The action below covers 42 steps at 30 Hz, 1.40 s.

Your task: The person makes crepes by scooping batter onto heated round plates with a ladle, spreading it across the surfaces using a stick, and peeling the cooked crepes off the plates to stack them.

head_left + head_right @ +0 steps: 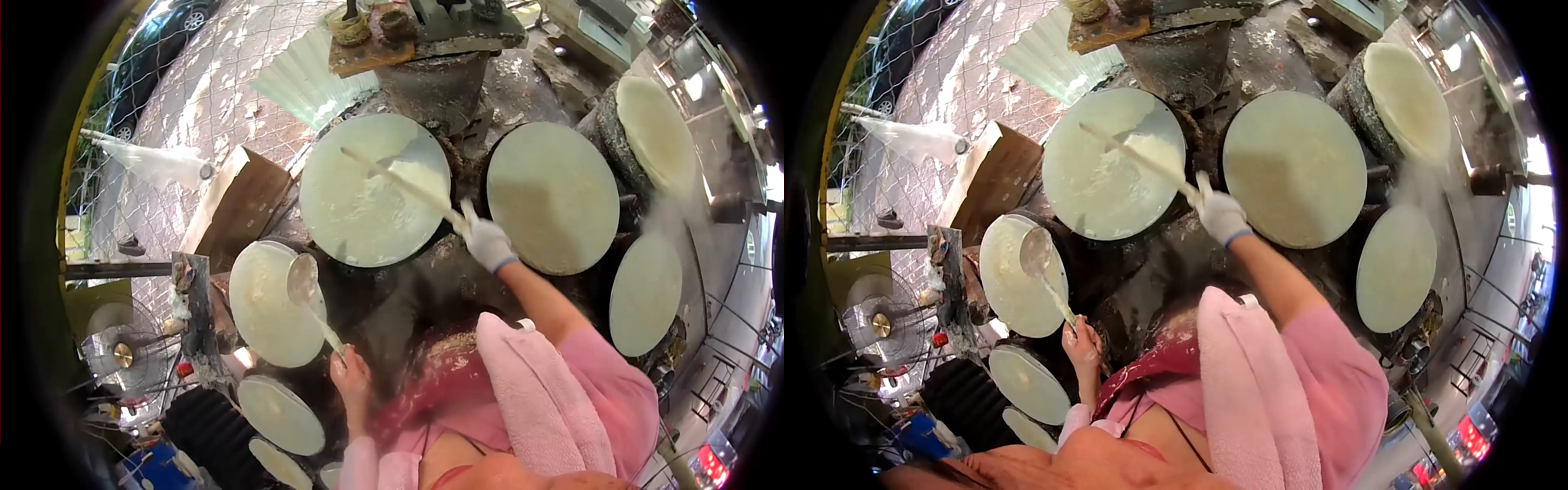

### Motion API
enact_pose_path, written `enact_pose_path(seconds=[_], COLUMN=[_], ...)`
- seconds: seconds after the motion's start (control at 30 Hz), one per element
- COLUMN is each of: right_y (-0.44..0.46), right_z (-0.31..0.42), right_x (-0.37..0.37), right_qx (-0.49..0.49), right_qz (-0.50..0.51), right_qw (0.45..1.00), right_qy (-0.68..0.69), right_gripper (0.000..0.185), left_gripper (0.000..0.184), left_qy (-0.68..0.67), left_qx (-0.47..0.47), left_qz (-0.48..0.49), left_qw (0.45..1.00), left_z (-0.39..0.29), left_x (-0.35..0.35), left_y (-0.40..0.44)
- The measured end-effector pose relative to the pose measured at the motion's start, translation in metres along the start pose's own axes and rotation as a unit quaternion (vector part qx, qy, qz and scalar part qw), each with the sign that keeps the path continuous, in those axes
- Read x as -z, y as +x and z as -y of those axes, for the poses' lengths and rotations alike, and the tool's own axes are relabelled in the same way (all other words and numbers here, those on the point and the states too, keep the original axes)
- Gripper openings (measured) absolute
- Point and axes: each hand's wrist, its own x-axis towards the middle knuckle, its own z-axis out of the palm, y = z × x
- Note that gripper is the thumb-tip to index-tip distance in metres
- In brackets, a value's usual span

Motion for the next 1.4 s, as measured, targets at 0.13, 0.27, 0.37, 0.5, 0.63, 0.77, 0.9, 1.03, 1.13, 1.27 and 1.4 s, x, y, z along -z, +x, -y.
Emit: enact_pose_path(seconds=[0.13, 0.27, 0.37, 0.5, 0.63, 0.77, 0.9, 1.03, 1.13, 1.27, 1.4], right_y=[0.113, 0.168, 0.124, 0.021, -0.022, -0.04, -0.01, -0.017, -0.013, -0.012, -0.062], right_z=[0.031, 0.085, 0.111, 0.061, 0.003, -0.003, -0.031, -0.024, -0.029, -0.016, 0.0], right_x=[0.035, 0.064, 0.05, 0.022, 0.007, 0.025, 0.047, 0.043, 0.051, 0.038, 0.019], right_qx=[0.035, 0.068, 0.197, 0.206, -0.076, -0.026, -0.073, -0.067, -0.011, -0.044, -0.06], right_qz=[-0.098, -0.126, -0.167, -0.084, -0.005, 0.12, 0.096, 0.162, 0.122, 0.098, 0.066], right_qw=[0.994, 0.989, 0.958, 0.923, 0.855, 0.84, 0.833, 0.865, 0.888, 0.91, 0.887], right_qy=[-0.028, -0.04, 0.121, 0.313, 0.514, 0.529, 0.541, 0.47, 0.443, 0.401, 0.453], right_gripper=[0.059, 0.046, 0.037, 0.057, 0.048, 0.046, 0.045, 0.045, 0.045, 0.046, 0.047], left_gripper=[0.014, 0.013, 0.015, 0.015, 0.014, 0.014, 0.016, 0.018, 0.019, 0.017, 0.017], left_qy=[-0.017, 0.085, 0.1, 0.095, 0.019, 0.114, 0.003, 0.007, 0.017, 0.042, 0.063], left_qx=[0.031, -0.027, -0.06, -0.069, -0.045, -0.132, -0.05, -0.032, -0.04, -0.074, -0.082], left_qz=[-0.045, -0.045, -0.038, -0.022, 0.011, 0.032, 0.013, 0.023, 0.071, 0.19, 0.277], left_qw=[0.998, 0.995, 0.993, 0.993, 0.999, 0.984, 0.999, 0.999, 0.997, 0.978, 0.955], left_z=[-0.001, 0.029, 0.028, 0.019, -0.001, 0.018, -0.002, -0.013, -0.027, -0.067, -0.097], left_x=[0.001, 0.032, 0.023, 0.011, -0.014, -0.011, -0.028, -0.032, -0.043, -0.086, -0.145], left_y=[-0.008, -0.008, -0.003, 0.008, 0.011, 0.03, 0.014, 0.029, 0.083, 0.177, 0.249])
